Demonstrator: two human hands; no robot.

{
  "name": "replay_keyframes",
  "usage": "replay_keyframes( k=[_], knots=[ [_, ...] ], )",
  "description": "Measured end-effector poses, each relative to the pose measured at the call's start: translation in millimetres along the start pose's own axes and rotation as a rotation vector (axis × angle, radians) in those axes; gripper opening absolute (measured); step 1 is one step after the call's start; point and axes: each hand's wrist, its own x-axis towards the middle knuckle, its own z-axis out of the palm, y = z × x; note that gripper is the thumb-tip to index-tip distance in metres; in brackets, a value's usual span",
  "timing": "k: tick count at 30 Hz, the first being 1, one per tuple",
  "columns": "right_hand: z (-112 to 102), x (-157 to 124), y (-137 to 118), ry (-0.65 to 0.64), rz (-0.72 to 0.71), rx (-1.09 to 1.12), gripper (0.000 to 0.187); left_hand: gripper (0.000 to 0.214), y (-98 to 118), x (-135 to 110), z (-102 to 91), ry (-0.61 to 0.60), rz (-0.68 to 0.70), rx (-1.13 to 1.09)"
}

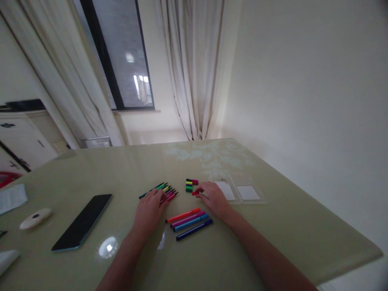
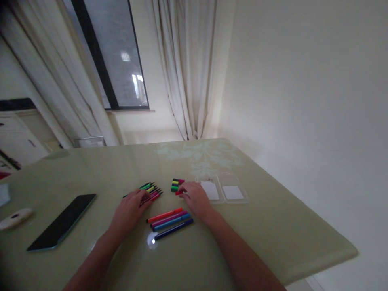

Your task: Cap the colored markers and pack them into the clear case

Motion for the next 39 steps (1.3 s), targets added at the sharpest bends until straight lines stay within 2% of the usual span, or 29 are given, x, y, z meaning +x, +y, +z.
replay_keyframes(
  k=[6,12,25,30,34,39],
  knots=[
    [0,-1,-3,0.018,-0.035,0.015,0.010,0.013,4,0,2.4,-0.031,0.077,-0.082],
    [-1,-2,-7,0.046,-0.056,0.060,0.011,0.015,10,-1,4.6,0.009,0.177,-0.197],
    [-2,-2,-7,0.095,-0.073,0.133,0.012,0.017,12,-1,4.6,0.047,0.208,-0.282],
    [-1,-2,-10,0.056,-0.079,0.250,0.011,0.018,21,-3,2.2,0.041,0.226,-0.401],
    [-1,-2,-12,0.049,-0.042,0.339,0.012,0.020,28,-4,2.9,0.006,0.193,-0.525],
    [-1,-2,-16,0.066,0.023,0.421,0.011,0.021,31,-5,6.2,0.032,0.254,-0.550]
  ],
)
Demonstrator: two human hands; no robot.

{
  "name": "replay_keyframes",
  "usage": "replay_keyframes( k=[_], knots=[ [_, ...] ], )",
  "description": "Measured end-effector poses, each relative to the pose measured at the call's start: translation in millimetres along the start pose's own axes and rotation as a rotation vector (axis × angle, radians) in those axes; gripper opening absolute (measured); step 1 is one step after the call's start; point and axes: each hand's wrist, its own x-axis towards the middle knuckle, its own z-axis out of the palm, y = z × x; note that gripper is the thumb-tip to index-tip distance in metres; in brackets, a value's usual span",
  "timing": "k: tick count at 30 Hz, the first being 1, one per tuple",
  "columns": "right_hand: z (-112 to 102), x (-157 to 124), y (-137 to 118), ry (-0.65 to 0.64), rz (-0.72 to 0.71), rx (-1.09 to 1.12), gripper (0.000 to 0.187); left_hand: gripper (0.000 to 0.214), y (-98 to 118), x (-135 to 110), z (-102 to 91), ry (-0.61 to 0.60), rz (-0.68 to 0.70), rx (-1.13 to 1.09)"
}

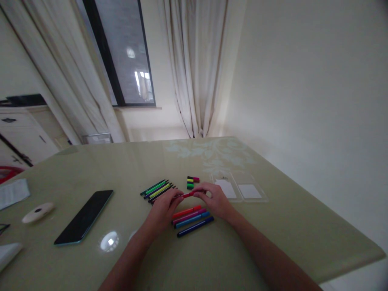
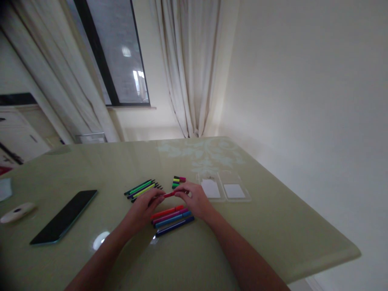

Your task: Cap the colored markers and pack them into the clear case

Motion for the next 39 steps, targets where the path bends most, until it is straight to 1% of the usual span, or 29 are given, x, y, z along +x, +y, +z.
replay_keyframes(
  k=[6,8,10,13,16,18,22,24,26,28,30,31,33,36,39],
  knots=[
    [1,-1,-4,0.036,0.035,0.062,0.011,0.019,3,-1,2.8,0.034,-0.012,-0.029],
    [1,-1,-4,0.021,0.050,0.064,0.013,0.019,5,-1,2.6,0.036,-0.014,-0.017],
    [0,0,-2,-0.026,0.073,0.038,0.014,0.020,6,-1,1.9,0.007,-0.016,0.012],
    [1,1,4,-0.074,0.093,-0.075,0.018,0.023,5,-2,-0.1,-0.058,-0.021,0.100],
    [3,3,13,-0.020,0.054,-0.274,0.024,0.025,4,-3,-2.2,-0.102,-0.035,0.196],
    [4,3,18,-0.008,0.012,-0.413,0.026,0.025,5,-3,-2.9,-0.149,-0.046,0.226],
    [7,1,25,-0.086,-0.040,-0.579,0.031,0.028,7,-2,-3.3,-0.248,-0.051,0.209],
    [7,0,25,-0.133,-0.045,-0.627,0.033,0.033,5,-2,-5.0,-0.257,-0.038,0.191],
    [7,-1,24,-0.161,-0.042,-0.645,0.033,0.035,-2,0,-9.8,-0.196,-0.056,0.197],
    [5,-1,22,-0.158,-0.035,-0.632,0.028,0.033,-13,1,-18.3,-0.059,-0.128,0.244],
    [4,0,21,-0.141,-0.023,-0.613,0.020,0.031,-26,1,-29.5,0.103,-0.228,0.345],
    [4,0,20,-0.133,-0.012,-0.609,0.017,0.031,-33,0,-35.3,0.158,-0.276,0.410],
    [4,1,20,-0.117,0.009,-0.612,0.012,0.033,-43,-2,-45.0,0.226,-0.362,0.542],
    [3,2,19,-0.110,0.022,-0.620,0.008,0.036,-51,-5,-51.4,0.249,-0.434,0.678],
    [2,2,18,-0.111,0.015,-0.623,0.008,0.036,-56,-6,-49.4,0.212,-0.440,0.691]
  ],
)
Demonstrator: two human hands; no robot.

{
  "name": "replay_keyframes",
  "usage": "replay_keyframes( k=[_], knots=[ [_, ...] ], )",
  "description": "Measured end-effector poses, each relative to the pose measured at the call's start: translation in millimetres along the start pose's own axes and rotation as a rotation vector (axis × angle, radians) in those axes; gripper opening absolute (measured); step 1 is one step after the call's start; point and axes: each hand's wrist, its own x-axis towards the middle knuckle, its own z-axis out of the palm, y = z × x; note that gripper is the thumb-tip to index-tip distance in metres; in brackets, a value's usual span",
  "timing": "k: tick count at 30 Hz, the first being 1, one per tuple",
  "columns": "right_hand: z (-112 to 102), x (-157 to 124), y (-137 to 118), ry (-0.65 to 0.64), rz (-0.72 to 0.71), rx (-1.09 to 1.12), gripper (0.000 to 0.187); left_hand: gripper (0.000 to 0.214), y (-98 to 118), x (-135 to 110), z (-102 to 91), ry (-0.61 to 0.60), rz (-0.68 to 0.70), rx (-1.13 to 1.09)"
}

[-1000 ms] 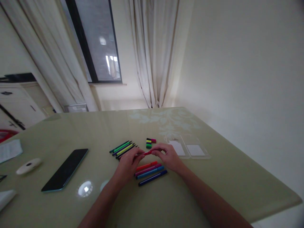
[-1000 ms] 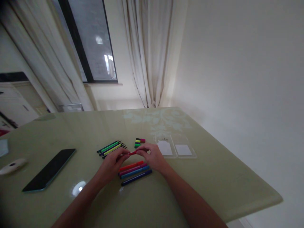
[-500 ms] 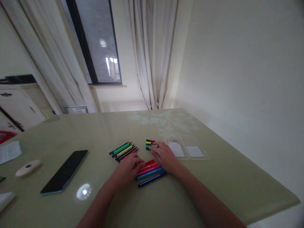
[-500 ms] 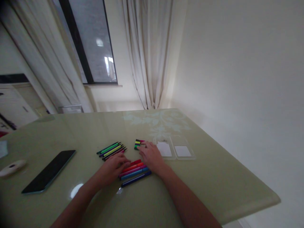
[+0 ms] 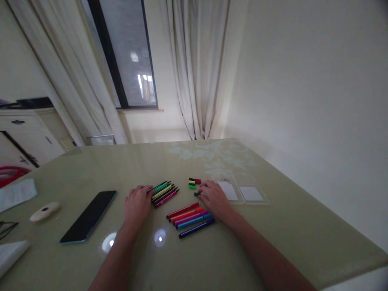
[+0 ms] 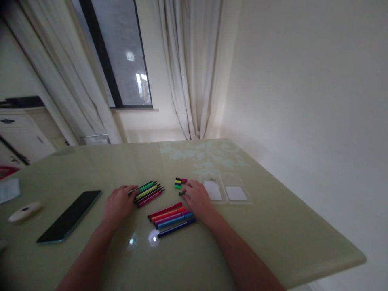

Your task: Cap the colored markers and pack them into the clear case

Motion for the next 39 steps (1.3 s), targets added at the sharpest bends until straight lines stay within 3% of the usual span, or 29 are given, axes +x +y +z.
replay_keyframes(
  k=[7,15,19,22,25,39],
  knots=[
    [0,-1,1,-0.006,0.001,-0.013,0.004,0.039,-5,6,9.2,-0.026,-0.010,-0.006],
    [1,0,3,0.027,0.007,0.100,0.008,0.026,-8,7,9.6,-0.015,-0.041,-0.150],
    [-3,0,1,0.107,0.025,0.283,0.012,0.032,4,6,5.8,0.091,0.033,-0.337],
    [-8,-1,-2,0.160,0.027,0.359,0.014,0.030,24,1,4.5,0.028,0.215,-0.578],
    [-11,-1,-3,0.192,0.012,0.382,0.014,0.026,43,-8,6.0,-0.057,0.328,-0.672],
    [-10,-2,-9,0.178,-0.003,0.517,0.016,0.020,61,-21,7.8,-0.093,0.377,-0.702]
  ],
)
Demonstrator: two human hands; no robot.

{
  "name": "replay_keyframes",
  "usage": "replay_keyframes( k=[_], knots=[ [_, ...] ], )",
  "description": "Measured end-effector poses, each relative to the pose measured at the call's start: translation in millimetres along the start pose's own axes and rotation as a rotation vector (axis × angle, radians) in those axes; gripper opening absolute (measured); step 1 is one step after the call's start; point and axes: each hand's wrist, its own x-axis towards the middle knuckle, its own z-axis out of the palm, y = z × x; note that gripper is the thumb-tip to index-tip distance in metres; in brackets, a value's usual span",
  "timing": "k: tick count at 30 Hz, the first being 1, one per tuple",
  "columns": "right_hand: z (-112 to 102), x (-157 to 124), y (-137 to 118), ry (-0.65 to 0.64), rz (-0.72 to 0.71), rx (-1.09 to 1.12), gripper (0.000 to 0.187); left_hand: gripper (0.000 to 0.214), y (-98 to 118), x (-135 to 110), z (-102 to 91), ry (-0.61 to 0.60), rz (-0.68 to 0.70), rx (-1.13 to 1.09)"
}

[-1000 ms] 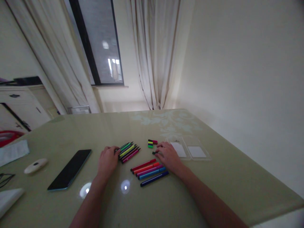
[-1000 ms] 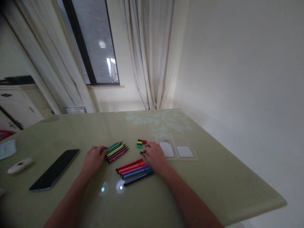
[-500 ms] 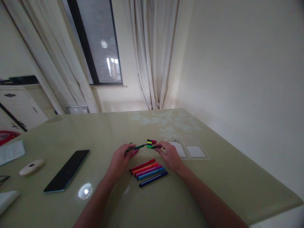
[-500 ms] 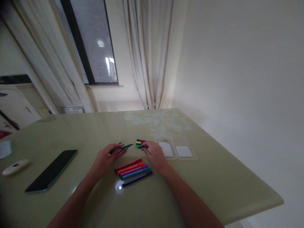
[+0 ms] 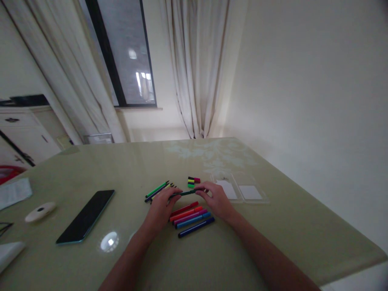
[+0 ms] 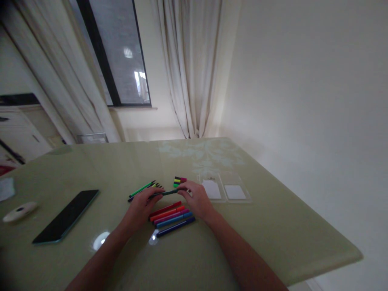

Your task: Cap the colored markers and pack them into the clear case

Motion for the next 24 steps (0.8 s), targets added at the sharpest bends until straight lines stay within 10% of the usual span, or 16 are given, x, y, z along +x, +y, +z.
replay_keyframes(
  k=[13,24],
  knots=[
    [2,2,4,-0.076,0.108,0.042,0.016,0.019,11,-1,0.4,-0.078,-0.060,0.000],
    [15,3,14,-0.233,-0.048,-0.538,0.027,0.033,-9,2,-14.0,-0.125,-0.084,0.297]
  ],
)
